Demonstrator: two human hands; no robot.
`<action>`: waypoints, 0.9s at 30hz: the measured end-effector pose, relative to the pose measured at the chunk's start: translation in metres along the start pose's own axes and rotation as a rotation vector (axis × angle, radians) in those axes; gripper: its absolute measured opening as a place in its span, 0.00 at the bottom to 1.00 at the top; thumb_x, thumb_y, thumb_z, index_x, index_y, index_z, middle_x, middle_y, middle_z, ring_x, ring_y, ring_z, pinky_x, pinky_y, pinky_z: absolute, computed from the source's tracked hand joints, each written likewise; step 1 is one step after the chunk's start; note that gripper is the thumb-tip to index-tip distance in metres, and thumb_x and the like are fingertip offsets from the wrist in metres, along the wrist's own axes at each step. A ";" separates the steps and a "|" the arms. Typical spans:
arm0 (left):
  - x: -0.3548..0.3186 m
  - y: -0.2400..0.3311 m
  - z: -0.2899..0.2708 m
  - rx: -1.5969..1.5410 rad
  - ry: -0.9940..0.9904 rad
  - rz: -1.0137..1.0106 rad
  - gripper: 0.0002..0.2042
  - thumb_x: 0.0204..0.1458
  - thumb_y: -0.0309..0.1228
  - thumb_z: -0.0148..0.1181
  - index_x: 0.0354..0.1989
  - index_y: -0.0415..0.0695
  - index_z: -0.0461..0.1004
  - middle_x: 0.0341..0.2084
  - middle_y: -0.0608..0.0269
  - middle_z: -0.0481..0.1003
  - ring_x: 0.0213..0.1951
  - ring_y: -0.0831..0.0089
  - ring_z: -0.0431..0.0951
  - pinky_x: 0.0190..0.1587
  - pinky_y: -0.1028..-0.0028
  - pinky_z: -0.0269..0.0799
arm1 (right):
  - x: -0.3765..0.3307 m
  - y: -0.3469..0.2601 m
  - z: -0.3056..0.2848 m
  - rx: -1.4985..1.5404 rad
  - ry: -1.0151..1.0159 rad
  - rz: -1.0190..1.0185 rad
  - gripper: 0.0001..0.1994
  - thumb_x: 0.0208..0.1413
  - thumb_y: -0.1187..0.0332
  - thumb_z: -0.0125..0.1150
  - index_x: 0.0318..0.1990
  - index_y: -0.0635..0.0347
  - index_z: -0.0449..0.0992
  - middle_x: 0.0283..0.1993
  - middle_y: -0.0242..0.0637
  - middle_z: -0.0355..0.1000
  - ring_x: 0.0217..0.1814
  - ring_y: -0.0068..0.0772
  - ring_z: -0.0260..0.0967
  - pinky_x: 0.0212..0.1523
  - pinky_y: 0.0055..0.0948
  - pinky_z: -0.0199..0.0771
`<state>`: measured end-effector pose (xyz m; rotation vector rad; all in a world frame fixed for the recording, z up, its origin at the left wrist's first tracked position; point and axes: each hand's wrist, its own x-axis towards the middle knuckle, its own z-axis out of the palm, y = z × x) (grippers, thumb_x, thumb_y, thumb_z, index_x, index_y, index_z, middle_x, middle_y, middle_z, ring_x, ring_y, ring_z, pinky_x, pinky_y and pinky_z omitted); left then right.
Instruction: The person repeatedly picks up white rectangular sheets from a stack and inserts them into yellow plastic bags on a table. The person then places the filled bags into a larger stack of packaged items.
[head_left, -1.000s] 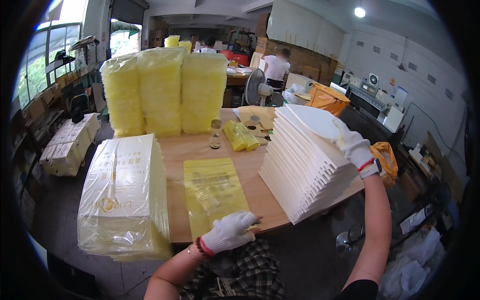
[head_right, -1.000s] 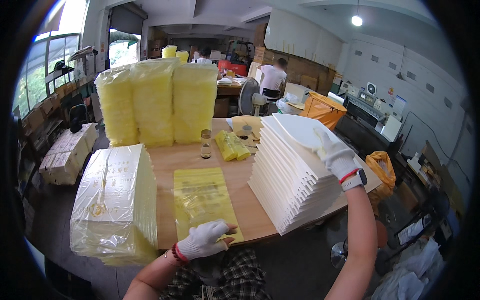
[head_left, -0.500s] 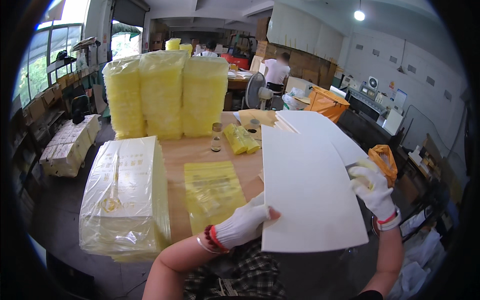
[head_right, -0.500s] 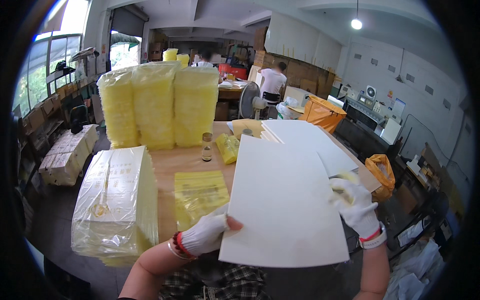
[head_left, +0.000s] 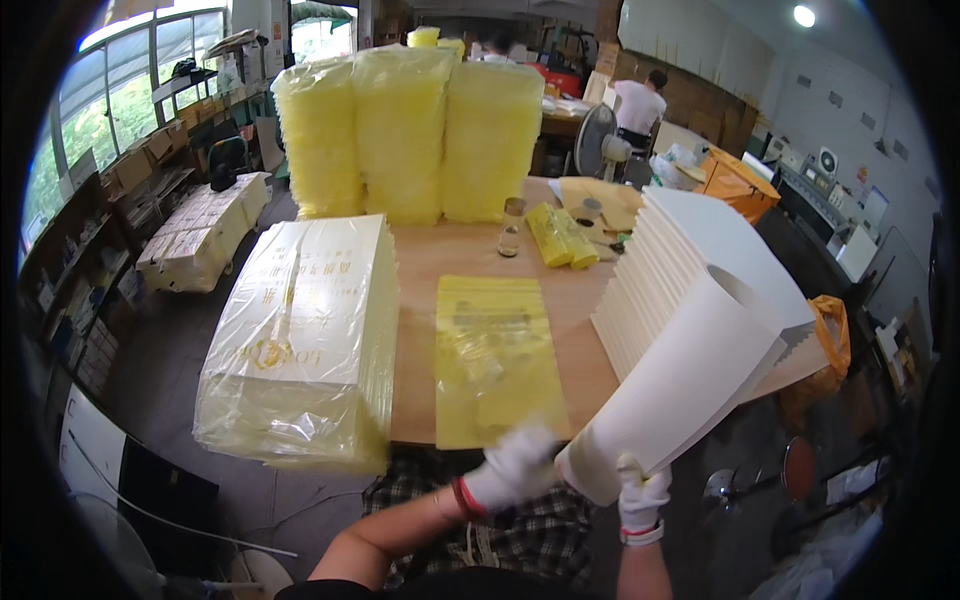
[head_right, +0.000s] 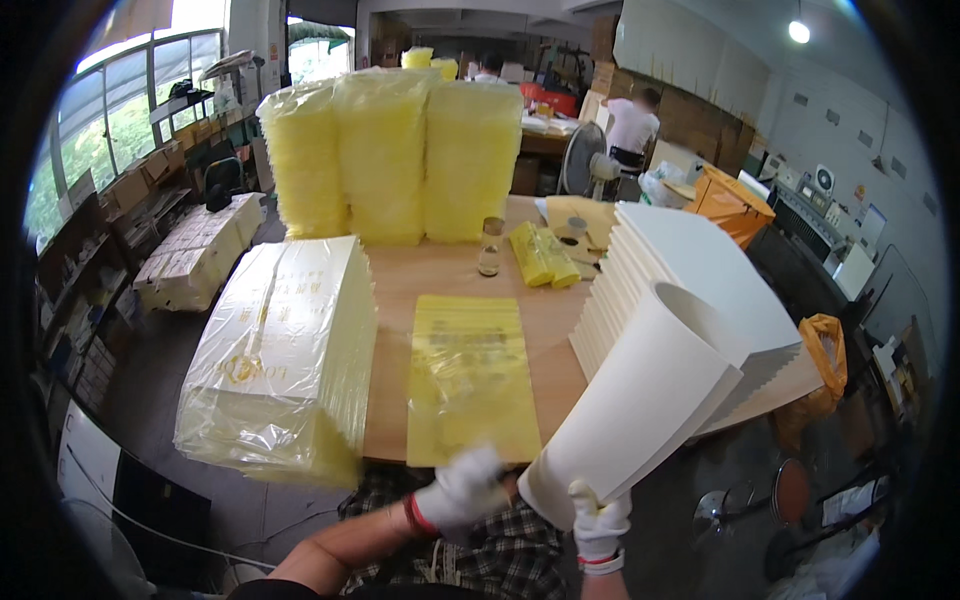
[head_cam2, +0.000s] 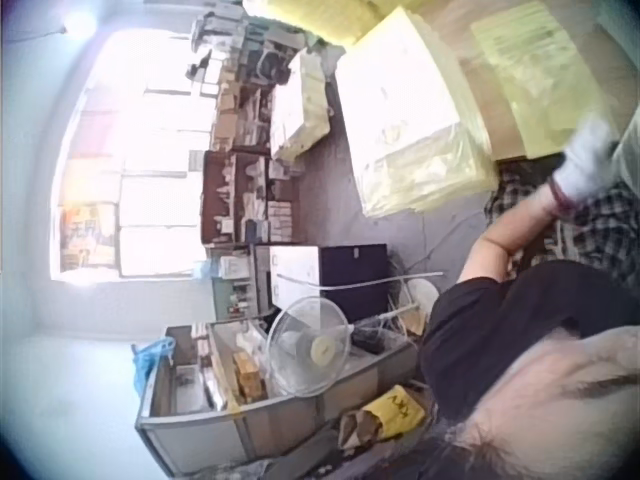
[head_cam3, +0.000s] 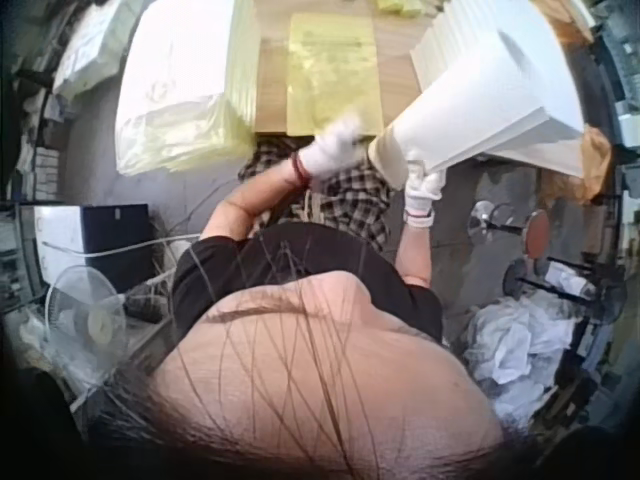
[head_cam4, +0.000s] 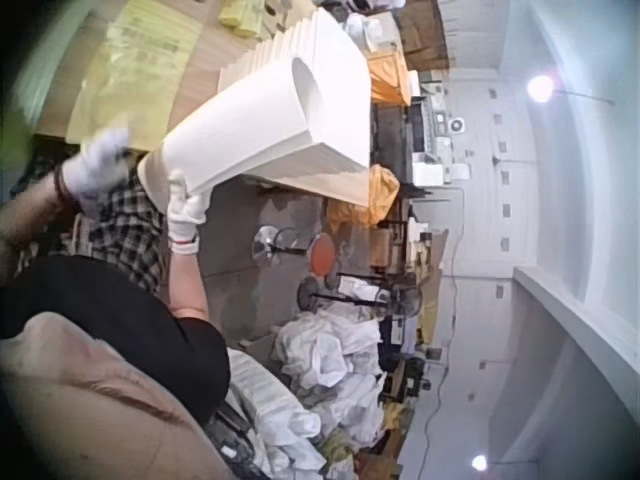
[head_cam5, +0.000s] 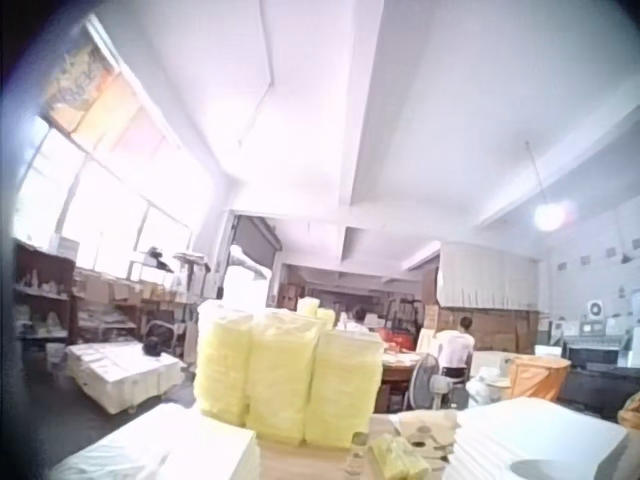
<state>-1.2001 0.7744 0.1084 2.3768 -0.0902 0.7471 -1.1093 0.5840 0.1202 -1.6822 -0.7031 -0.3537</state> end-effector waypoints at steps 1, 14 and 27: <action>0.009 -0.018 -0.012 0.186 0.224 -0.104 0.27 0.35 0.29 0.64 0.49 0.41 0.67 0.47 0.42 0.65 0.45 0.48 0.69 0.43 0.60 0.70 | 0.004 -0.008 -0.002 0.192 0.000 0.099 0.27 0.45 0.52 0.67 0.41 0.68 0.69 0.35 0.38 0.72 0.33 0.30 0.69 0.36 0.29 0.70; 0.038 -0.157 0.018 -1.023 0.147 -0.593 0.15 0.55 0.29 0.47 0.50 0.43 0.68 0.37 0.59 0.75 0.33 0.76 0.75 0.33 0.75 0.71 | -0.015 0.063 0.011 -0.746 -0.917 -0.100 0.16 0.48 0.52 0.53 0.42 0.45 0.73 0.39 0.38 0.72 0.32 0.48 0.71 0.30 0.42 0.72; -0.027 -0.154 0.081 0.187 -0.096 -0.077 0.20 0.47 0.32 0.54 0.49 0.39 0.64 0.30 0.50 0.72 0.29 0.53 0.72 0.35 0.62 0.69 | 0.026 0.158 0.154 -0.626 -0.460 0.160 0.31 0.48 0.56 0.58 0.58 0.53 0.55 0.50 0.52 0.66 0.45 0.54 0.69 0.43 0.45 0.69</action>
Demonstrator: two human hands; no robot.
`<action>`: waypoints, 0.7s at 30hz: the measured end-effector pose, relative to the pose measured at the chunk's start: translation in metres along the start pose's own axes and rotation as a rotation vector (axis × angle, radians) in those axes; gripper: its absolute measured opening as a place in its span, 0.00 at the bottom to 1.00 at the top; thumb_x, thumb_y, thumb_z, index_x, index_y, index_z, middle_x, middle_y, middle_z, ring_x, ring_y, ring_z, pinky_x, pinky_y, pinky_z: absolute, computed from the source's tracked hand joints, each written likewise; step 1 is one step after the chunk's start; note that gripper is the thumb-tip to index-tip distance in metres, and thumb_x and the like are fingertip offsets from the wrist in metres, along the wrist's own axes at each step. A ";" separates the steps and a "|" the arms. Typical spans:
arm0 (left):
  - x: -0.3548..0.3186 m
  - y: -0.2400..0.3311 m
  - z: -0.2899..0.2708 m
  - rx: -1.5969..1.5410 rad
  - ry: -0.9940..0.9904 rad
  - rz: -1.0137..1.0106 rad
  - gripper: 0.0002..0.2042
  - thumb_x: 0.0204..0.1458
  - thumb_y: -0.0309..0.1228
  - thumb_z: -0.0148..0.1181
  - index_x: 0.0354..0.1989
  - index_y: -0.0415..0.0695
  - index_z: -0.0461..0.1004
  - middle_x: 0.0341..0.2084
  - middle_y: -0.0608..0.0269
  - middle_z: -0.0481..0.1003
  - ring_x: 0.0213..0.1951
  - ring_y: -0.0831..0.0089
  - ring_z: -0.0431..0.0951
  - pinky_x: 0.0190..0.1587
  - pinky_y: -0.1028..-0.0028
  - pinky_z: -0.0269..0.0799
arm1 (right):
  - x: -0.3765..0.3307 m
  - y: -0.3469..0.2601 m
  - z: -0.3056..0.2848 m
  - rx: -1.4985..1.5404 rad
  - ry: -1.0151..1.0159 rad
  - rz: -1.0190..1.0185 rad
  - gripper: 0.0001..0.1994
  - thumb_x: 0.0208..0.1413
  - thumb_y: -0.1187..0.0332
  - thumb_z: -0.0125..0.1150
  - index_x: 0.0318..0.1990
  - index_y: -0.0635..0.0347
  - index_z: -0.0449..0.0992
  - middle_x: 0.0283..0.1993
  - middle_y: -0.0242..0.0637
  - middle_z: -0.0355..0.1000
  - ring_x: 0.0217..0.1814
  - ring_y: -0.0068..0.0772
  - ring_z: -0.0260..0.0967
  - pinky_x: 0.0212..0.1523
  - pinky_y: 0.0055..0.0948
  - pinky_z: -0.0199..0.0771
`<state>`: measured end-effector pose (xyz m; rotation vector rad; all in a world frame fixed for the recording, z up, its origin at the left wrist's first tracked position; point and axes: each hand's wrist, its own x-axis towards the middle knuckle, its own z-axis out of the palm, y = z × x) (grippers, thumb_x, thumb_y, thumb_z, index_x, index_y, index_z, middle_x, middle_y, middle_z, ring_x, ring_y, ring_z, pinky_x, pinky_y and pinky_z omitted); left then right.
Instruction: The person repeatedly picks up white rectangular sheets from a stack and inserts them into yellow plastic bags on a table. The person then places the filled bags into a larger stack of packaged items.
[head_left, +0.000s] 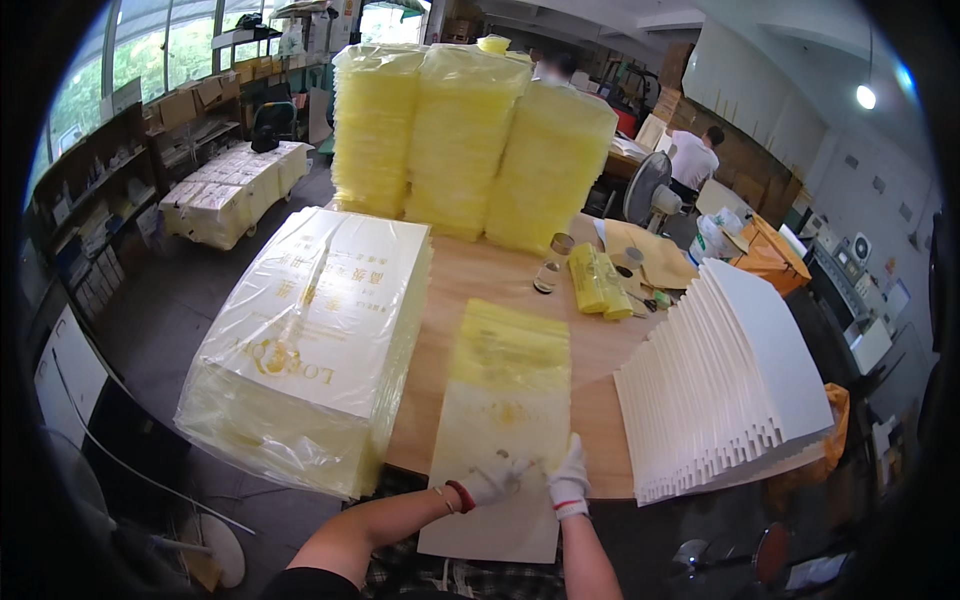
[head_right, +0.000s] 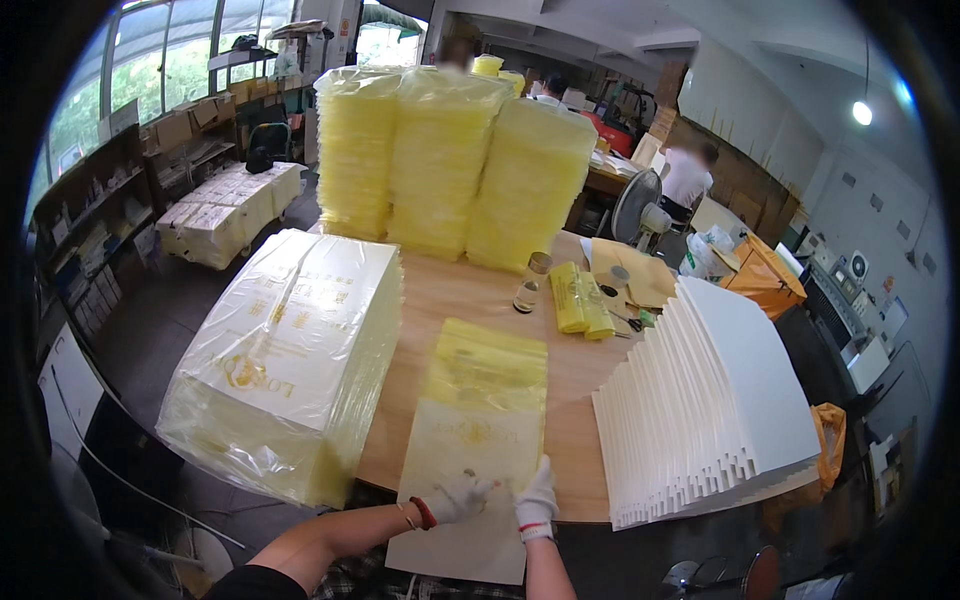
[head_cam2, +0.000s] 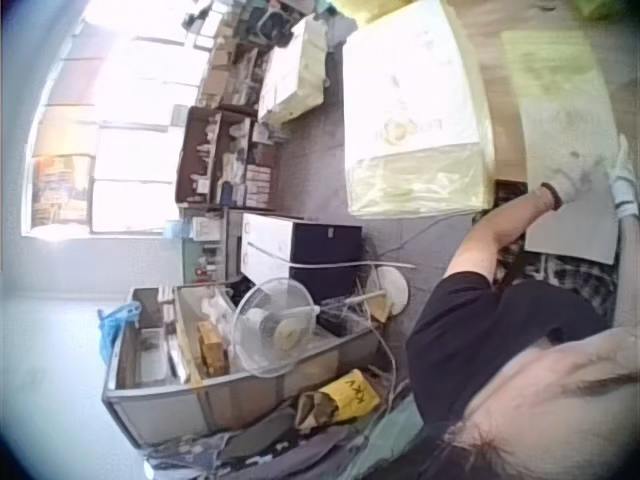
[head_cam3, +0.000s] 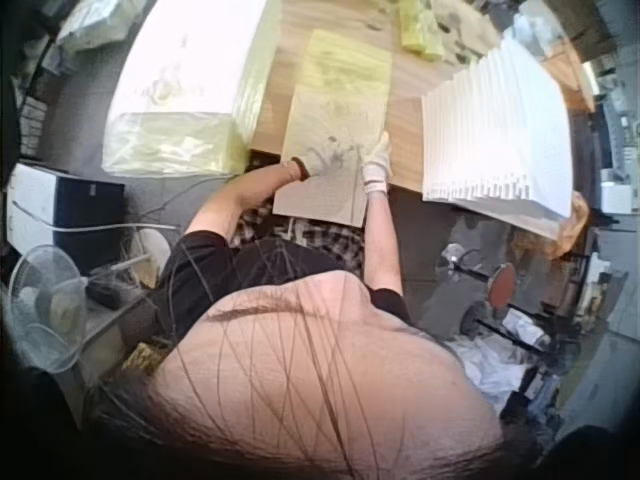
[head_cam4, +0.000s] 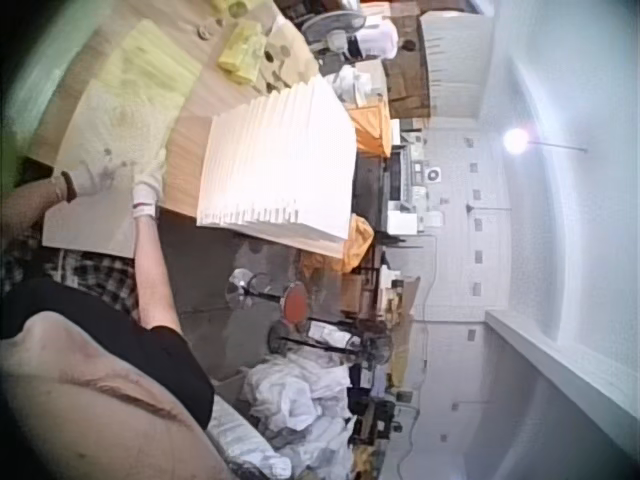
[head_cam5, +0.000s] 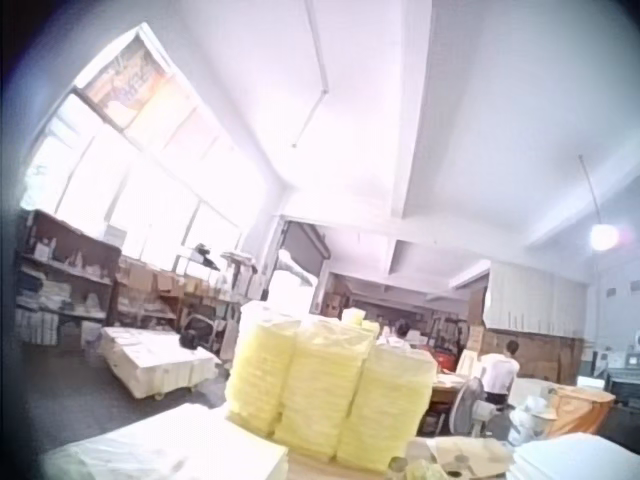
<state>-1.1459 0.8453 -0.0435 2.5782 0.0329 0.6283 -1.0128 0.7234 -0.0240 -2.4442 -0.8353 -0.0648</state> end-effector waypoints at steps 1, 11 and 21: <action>-0.005 -0.005 -0.004 0.086 -0.015 0.125 0.19 0.48 0.31 0.54 0.49 0.39 0.65 0.28 0.50 0.72 0.28 0.54 0.71 0.35 0.63 0.69 | 0.009 -0.002 0.011 0.003 -0.067 0.009 0.32 0.50 0.55 0.56 0.60 0.52 0.52 0.50 0.52 0.66 0.42 0.55 0.70 0.42 0.46 0.69; -0.065 -0.034 -0.073 -0.531 0.325 -0.860 0.06 0.50 0.26 0.50 0.35 0.39 0.65 0.26 0.53 0.69 0.29 0.60 0.70 0.33 0.66 0.68 | -0.020 -0.018 -0.035 -0.333 -0.720 0.193 0.38 0.51 0.70 0.44 0.66 0.54 0.30 0.42 0.59 0.69 0.41 0.54 0.70 0.40 0.52 0.67; -0.193 0.109 -0.127 -0.302 -0.010 -0.729 0.10 0.51 0.25 0.49 0.41 0.38 0.64 0.32 0.48 0.68 0.35 0.53 0.70 0.36 0.64 0.66 | -0.184 -0.014 -0.098 0.078 -0.595 -0.087 0.24 0.49 0.69 0.49 0.55 0.57 0.55 0.35 0.56 0.71 0.30 0.51 0.70 0.30 0.44 0.70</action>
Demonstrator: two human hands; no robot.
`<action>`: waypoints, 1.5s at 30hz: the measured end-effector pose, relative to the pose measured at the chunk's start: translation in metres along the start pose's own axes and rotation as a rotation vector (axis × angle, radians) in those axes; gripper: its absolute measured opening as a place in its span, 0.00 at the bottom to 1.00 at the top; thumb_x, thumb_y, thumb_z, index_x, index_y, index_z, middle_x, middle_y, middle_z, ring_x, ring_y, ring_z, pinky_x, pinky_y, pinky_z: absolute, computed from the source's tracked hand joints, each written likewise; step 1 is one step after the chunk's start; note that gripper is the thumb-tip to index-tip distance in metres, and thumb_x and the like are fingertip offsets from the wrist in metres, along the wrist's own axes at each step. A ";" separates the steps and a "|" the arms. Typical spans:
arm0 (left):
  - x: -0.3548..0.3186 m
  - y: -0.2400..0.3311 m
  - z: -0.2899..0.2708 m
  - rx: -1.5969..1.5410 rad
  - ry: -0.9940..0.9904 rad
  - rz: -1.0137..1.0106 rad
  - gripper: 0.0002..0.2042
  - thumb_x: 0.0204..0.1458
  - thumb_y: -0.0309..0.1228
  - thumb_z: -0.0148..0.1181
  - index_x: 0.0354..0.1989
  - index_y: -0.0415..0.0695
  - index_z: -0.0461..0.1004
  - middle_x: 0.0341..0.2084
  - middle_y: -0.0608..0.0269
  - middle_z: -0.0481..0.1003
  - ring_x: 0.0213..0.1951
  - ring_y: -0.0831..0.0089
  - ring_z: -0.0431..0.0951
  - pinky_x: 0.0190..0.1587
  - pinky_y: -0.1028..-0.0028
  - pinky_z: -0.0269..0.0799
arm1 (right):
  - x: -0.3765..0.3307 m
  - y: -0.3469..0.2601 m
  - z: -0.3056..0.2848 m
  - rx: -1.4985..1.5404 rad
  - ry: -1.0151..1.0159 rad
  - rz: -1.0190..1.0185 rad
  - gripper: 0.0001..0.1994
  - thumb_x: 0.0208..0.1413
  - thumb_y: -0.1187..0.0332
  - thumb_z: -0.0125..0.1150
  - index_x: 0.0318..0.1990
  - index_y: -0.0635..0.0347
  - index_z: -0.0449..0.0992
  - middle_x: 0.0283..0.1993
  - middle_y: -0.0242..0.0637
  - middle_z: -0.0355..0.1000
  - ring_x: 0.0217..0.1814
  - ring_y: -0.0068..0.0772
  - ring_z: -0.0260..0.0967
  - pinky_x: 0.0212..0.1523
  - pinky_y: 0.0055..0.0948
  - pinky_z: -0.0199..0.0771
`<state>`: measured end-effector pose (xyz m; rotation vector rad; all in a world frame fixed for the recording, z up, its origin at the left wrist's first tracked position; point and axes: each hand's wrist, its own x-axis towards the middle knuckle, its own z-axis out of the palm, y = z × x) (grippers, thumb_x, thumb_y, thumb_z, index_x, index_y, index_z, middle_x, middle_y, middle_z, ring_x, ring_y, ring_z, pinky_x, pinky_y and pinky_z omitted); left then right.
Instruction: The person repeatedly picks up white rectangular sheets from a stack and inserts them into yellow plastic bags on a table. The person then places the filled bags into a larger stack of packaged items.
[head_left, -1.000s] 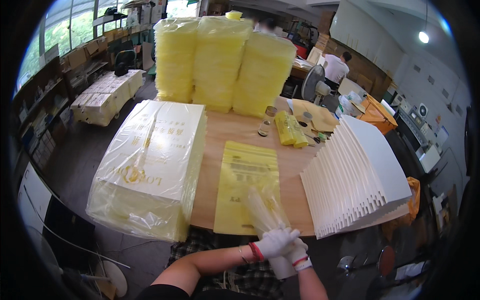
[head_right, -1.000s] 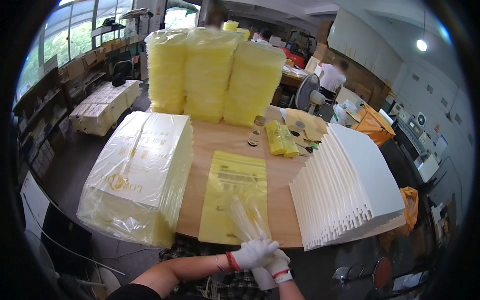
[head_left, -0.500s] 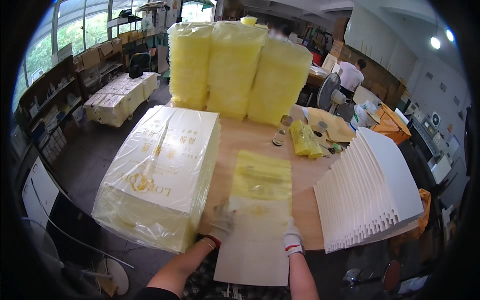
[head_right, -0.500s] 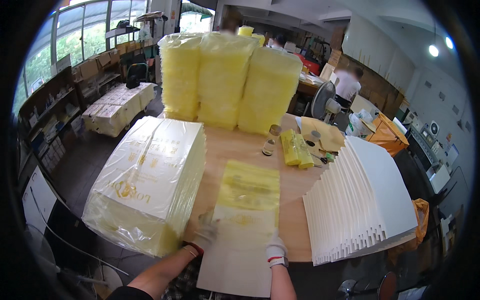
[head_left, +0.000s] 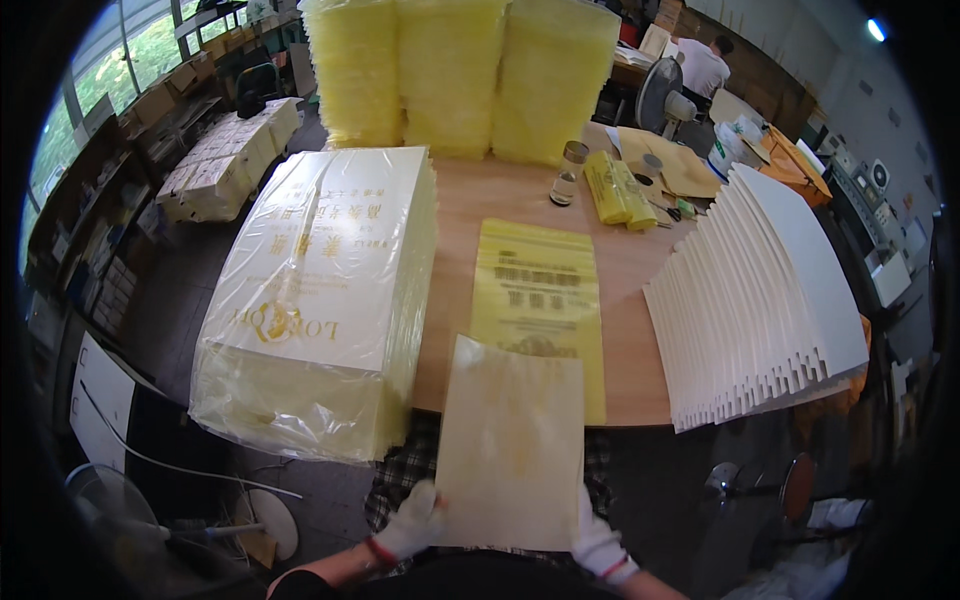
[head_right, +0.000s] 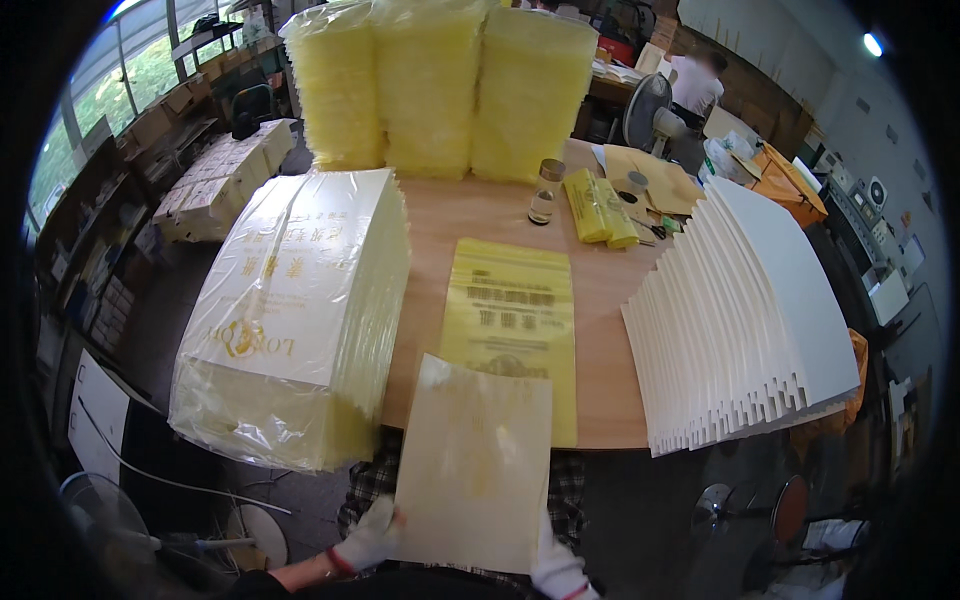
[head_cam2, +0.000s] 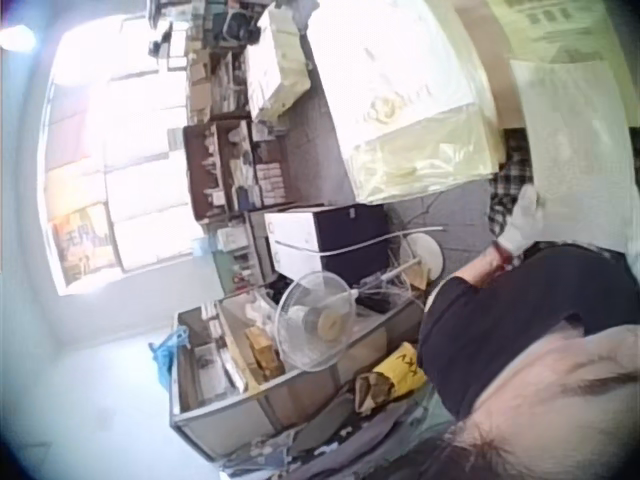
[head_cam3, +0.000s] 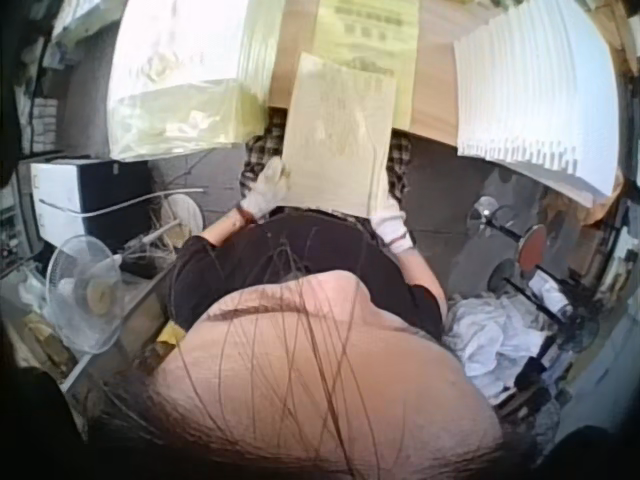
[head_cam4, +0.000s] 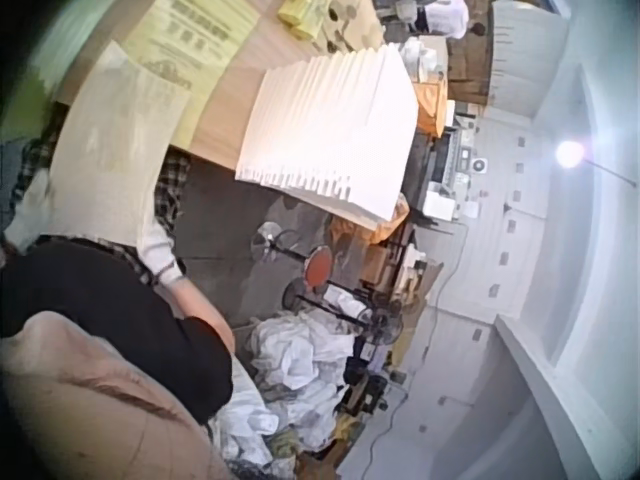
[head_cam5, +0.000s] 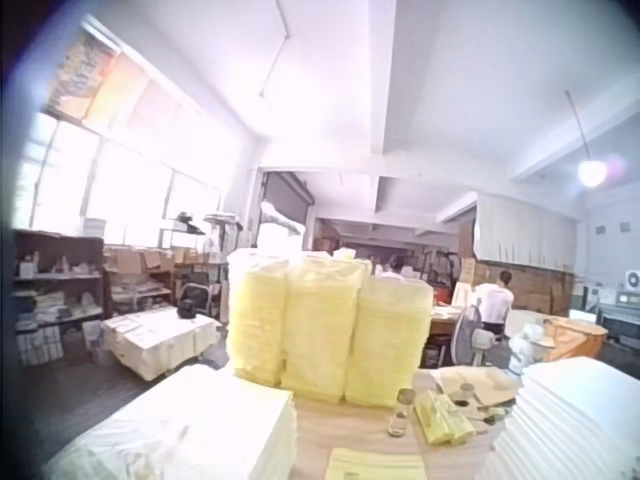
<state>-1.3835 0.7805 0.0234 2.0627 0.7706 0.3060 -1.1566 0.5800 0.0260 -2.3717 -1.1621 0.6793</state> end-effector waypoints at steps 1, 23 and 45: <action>-0.017 0.010 -0.012 0.030 -0.079 0.075 0.14 0.50 0.25 0.49 0.46 0.37 0.64 0.36 0.49 0.69 0.36 0.57 0.70 0.37 0.65 0.66 | -0.019 -0.007 -0.001 0.000 -0.017 -0.055 0.22 0.49 0.69 0.49 0.54 0.57 0.58 0.34 0.55 0.71 0.29 0.51 0.70 0.30 0.43 0.70; 0.067 0.118 -0.050 0.018 0.084 0.551 0.04 0.38 0.24 0.51 0.25 0.44 0.66 0.25 0.56 0.67 0.28 0.55 0.71 0.26 0.64 0.66 | 0.056 -0.012 0.032 1.843 -0.282 0.069 0.22 0.58 0.67 0.45 0.59 0.64 0.57 0.54 0.48 0.65 0.52 0.46 0.66 0.50 0.46 0.70; 0.032 -0.153 -0.122 -1.026 1.030 -0.040 0.11 0.55 0.32 0.43 0.44 0.46 0.68 0.39 0.60 0.71 0.40 0.68 0.72 0.44 0.68 0.69 | 0.105 -0.142 0.048 1.177 -0.727 -0.090 0.20 0.61 0.60 0.48 0.57 0.60 0.61 0.35 0.35 0.70 0.32 0.24 0.70 0.34 0.24 0.73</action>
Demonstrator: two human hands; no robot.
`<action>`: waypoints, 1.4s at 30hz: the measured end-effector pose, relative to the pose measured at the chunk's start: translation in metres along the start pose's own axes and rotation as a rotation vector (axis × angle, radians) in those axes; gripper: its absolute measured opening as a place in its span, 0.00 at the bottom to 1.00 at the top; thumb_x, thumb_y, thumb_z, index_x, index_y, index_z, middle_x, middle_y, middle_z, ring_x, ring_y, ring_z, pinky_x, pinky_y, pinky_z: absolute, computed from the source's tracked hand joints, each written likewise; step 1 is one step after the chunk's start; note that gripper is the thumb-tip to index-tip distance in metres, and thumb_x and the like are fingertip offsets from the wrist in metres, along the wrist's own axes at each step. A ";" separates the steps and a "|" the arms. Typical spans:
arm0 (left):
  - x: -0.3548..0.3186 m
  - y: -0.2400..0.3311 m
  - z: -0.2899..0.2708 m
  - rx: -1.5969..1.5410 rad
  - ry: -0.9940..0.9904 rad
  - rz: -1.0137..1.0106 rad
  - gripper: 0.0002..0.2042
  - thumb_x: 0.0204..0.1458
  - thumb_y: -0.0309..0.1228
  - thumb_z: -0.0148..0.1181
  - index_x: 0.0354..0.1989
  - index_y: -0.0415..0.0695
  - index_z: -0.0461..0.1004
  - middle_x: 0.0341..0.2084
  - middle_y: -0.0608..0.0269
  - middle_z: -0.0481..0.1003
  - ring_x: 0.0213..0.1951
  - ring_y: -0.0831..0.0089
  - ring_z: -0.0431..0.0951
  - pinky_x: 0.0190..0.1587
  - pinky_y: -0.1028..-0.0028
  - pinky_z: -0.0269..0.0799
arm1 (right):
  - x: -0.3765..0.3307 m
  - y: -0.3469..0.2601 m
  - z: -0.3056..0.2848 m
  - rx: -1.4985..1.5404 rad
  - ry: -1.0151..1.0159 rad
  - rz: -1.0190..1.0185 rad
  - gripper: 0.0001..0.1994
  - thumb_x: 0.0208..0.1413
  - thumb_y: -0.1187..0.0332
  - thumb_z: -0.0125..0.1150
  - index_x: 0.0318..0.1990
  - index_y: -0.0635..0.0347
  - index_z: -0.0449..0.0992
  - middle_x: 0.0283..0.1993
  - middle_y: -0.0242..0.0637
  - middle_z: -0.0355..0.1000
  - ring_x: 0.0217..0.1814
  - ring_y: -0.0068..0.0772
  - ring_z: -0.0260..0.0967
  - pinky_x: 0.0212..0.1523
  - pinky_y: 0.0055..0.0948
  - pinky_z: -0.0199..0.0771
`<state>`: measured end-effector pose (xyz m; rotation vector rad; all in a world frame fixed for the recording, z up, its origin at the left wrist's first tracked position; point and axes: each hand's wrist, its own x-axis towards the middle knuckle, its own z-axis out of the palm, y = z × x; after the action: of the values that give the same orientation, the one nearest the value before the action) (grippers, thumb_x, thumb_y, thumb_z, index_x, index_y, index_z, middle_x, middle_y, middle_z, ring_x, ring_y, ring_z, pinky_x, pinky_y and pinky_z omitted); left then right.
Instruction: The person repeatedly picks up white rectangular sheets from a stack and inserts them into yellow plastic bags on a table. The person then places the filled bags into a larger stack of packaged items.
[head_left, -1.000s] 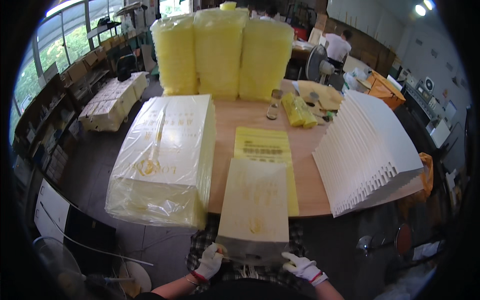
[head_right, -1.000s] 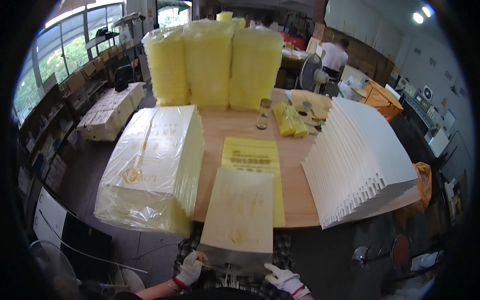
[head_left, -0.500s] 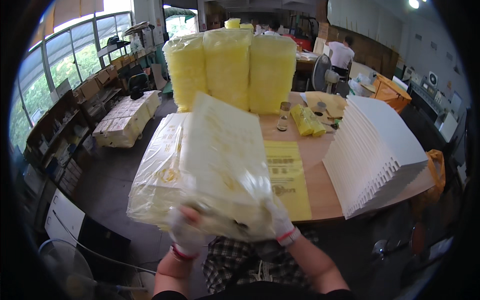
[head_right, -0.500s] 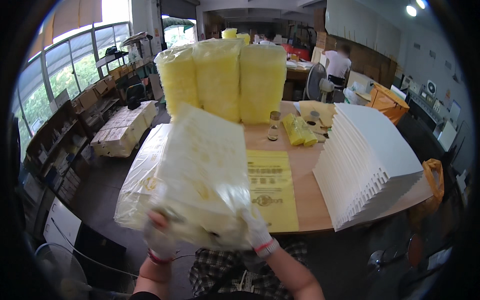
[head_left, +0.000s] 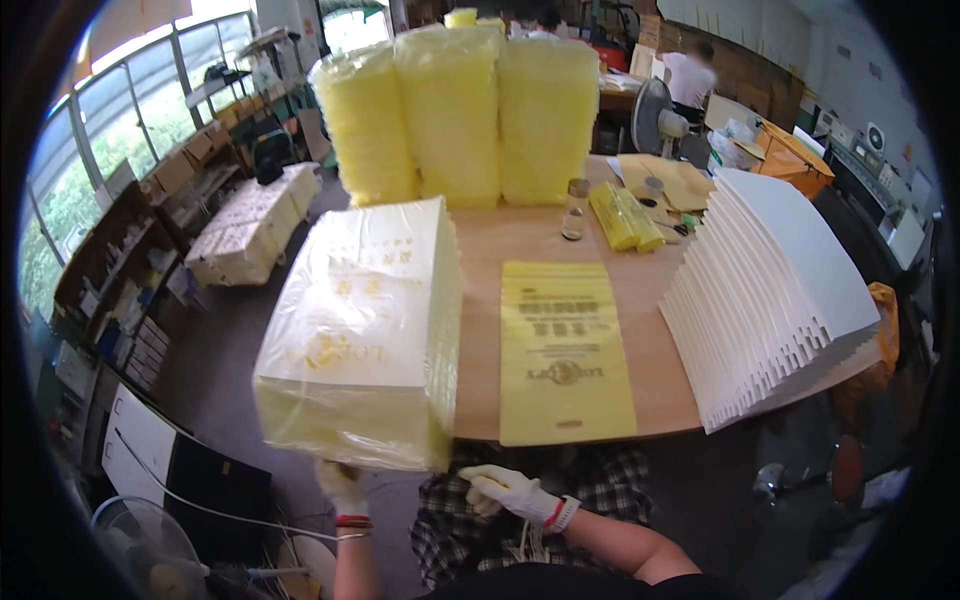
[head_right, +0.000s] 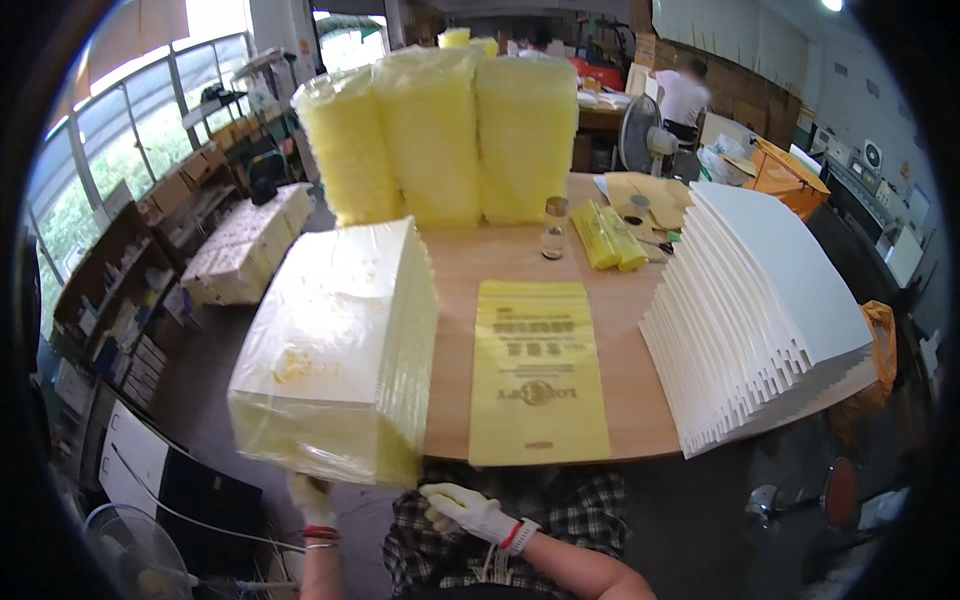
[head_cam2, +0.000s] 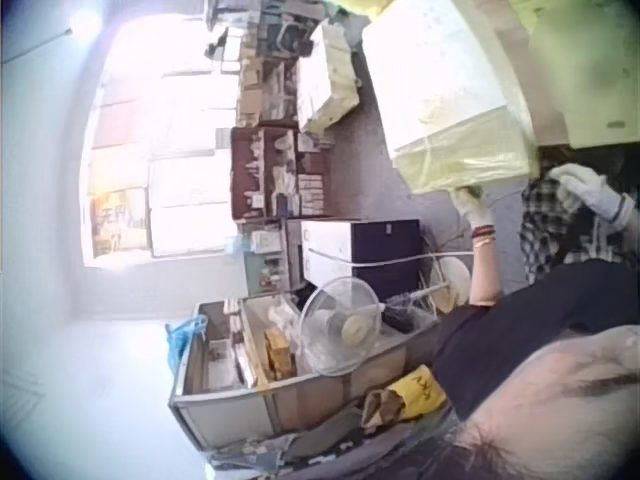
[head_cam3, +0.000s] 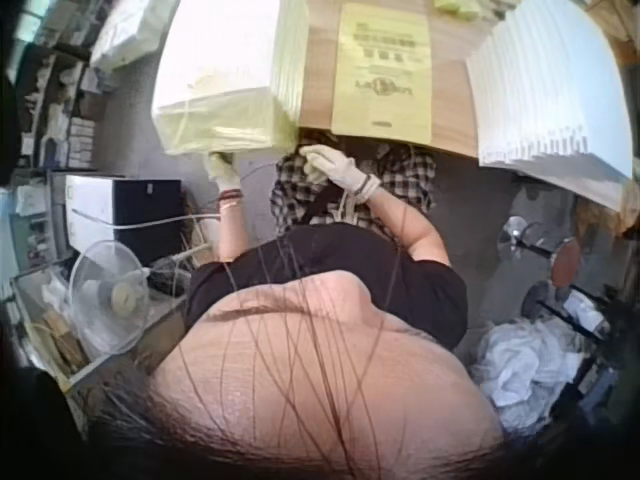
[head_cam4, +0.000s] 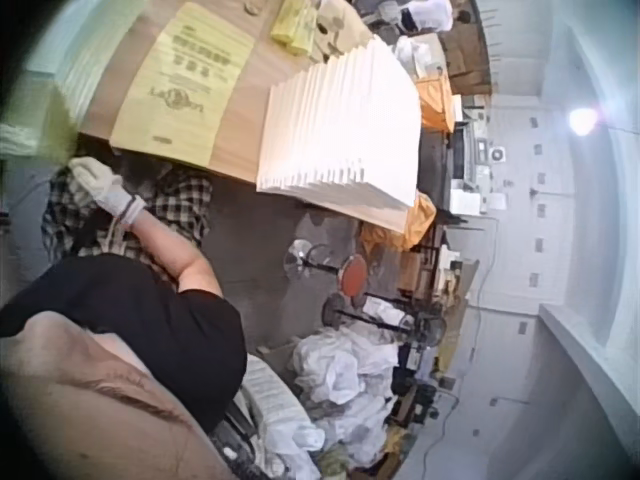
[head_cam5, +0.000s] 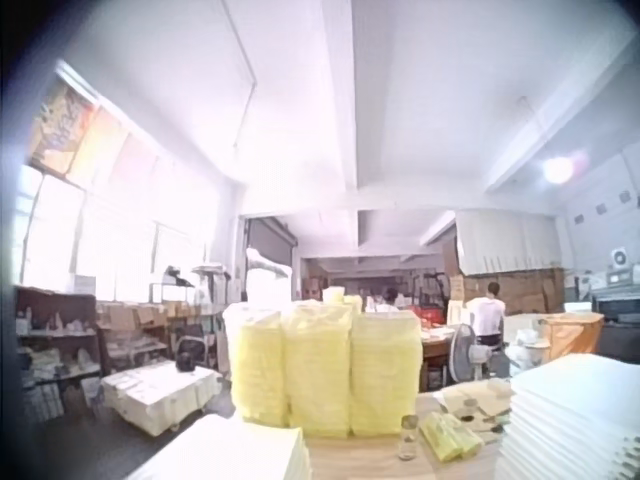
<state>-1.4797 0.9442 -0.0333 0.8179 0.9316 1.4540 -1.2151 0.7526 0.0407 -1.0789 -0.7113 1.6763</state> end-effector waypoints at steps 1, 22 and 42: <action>-0.025 -0.044 -0.008 0.762 -0.171 0.167 0.12 0.55 0.35 0.45 0.43 0.46 0.69 0.39 0.56 0.72 0.40 0.65 0.73 0.44 0.66 0.69 | -0.011 0.021 -0.016 0.038 0.043 0.042 0.20 0.60 0.60 0.48 0.56 0.61 0.62 0.35 0.36 0.70 0.32 0.25 0.70 0.34 0.25 0.74; -0.094 -0.125 0.305 1.087 -1.383 0.464 0.06 0.49 0.33 0.50 0.29 0.45 0.70 0.26 0.49 0.72 0.29 0.50 0.73 0.31 0.61 0.69 | -0.045 0.011 -0.134 0.260 0.738 -0.108 0.22 0.55 0.64 0.56 0.54 0.65 0.62 0.42 0.39 0.67 0.43 0.33 0.68 0.41 0.35 0.74; -0.084 -0.007 0.392 0.657 -1.145 -0.023 0.16 0.51 0.27 0.47 0.49 0.41 0.66 0.34 0.58 0.77 0.36 0.66 0.76 0.40 0.73 0.70 | 0.061 -0.040 -0.191 -1.567 1.016 -0.024 0.22 0.49 0.56 0.56 0.50 0.57 0.64 0.44 0.50 0.68 0.49 0.50 0.65 0.51 0.41 0.63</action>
<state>-1.1192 0.8959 0.1345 1.8289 0.4720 0.4171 -1.0343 0.8178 -0.0278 -2.6011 -1.2512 0.0391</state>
